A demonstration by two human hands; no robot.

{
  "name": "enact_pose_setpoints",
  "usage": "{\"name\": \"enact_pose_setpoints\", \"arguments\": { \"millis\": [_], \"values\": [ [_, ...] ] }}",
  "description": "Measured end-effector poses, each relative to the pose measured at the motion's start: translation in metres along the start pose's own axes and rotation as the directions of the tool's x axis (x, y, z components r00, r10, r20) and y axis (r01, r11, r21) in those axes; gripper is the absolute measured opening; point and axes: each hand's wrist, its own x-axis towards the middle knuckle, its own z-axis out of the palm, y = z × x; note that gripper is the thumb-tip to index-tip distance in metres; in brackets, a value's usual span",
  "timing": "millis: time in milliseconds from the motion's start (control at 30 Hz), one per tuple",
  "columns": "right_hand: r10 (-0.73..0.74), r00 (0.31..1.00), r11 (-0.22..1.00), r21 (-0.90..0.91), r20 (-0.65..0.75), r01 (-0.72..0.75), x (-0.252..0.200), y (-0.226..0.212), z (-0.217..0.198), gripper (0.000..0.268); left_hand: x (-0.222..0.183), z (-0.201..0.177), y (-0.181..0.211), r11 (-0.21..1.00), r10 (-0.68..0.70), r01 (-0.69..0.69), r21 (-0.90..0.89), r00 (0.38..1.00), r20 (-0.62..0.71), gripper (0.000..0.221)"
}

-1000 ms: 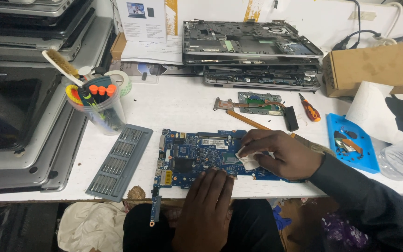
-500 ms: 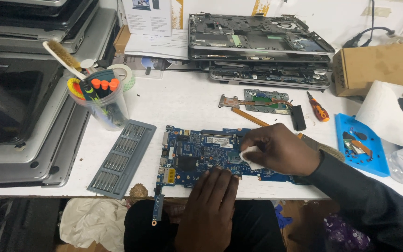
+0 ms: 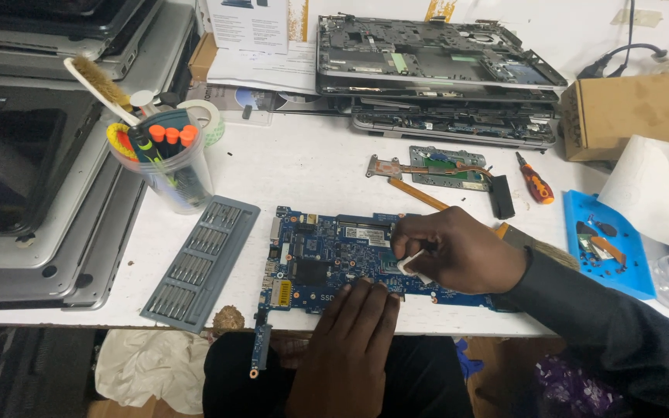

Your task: Extracting a motherboard from a laptop chassis and cleaning it using a brush, tissue, and cleaning solution.

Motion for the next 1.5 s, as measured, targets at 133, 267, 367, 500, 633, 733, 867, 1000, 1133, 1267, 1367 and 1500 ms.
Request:
{"name": "enact_pose_setpoints", "arguments": {
  "millis": [133, 267, 367, 500, 633, 733, 867, 1000, 1133, 1267, 1367, 1500],
  "values": [
    [0.045, 0.999, 0.999, 0.016, 0.001, -0.045, 0.001, -0.007, 0.005, 0.02, -0.002, 0.001, -0.002, 1.0, 0.004, -0.004, -0.003, 1.0, 0.022, 0.044],
    [0.115, 0.992, 0.992, 0.052, -0.044, -0.112, 0.001, -0.007, 0.009, 0.022, -0.003, 0.002, -0.002, 1.0, 0.009, -0.009, 0.007, 0.999, 0.034, 0.046],
    [0.128, 0.989, 0.991, 0.058, -0.077, -0.124, 0.003, -0.005, 0.012, 0.024, -0.003, 0.003, -0.002, 1.0, 0.012, -0.013, 0.006, 0.999, 0.029, 0.047],
    [0.16, 0.986, 0.985, 0.078, -0.054, -0.156, 0.007, -0.002, 0.013, 0.026, -0.004, 0.005, -0.005, 1.0, 0.011, -0.009, -0.026, 0.998, 0.065, 0.048],
    [0.131, 0.988, 0.991, 0.048, -0.077, -0.128, 0.012, -0.007, 0.016, 0.024, -0.002, -0.002, -0.004, 0.999, 0.021, -0.019, -0.048, 0.998, 0.051, 0.048],
    [0.143, 0.988, 0.988, 0.068, -0.06, -0.139, 0.018, -0.009, 0.019, 0.026, -0.003, -0.002, -0.005, 0.998, 0.036, -0.033, -0.052, 0.997, 0.067, 0.054],
    [0.21, 0.975, 0.973, 0.111, -0.074, -0.201, 0.02, -0.012, 0.022, 0.028, -0.003, -0.002, -0.004, 0.998, 0.036, -0.033, -0.057, 0.998, 0.05, 0.051],
    [0.325, 0.911, 0.93, 0.262, -0.255, -0.258, 0.017, -0.005, 0.032, 0.033, -0.001, -0.004, 0.0, 0.999, 0.006, -0.003, -0.046, 0.998, 0.061, 0.051],
    [0.371, 0.885, 0.819, 0.549, -0.283, -0.168, 0.004, 0.019, 0.018, 0.032, -0.001, -0.005, 0.001, 1.0, 0.005, -0.004, -0.027, 0.999, 0.036, 0.047],
    [0.476, 0.852, 0.629, 0.762, -0.219, -0.156, -0.012, 0.015, 0.009, 0.031, -0.005, 0.005, -0.001, 1.0, -0.026, 0.027, -0.012, 0.999, 0.045, 0.048],
    [0.484, 0.844, 0.684, 0.701, -0.23, -0.201, -0.015, 0.014, 0.011, 0.025, -0.005, 0.005, -0.001, 1.0, -0.028, 0.027, 0.006, 0.999, 0.044, 0.051],
    [0.229, 0.92, 0.913, 0.397, -0.318, -0.09, -0.012, 0.014, 0.018, 0.014, -0.005, 0.004, -0.001, 1.0, -0.02, 0.019, 0.023, 0.999, 0.038, 0.051]
  ]
}}
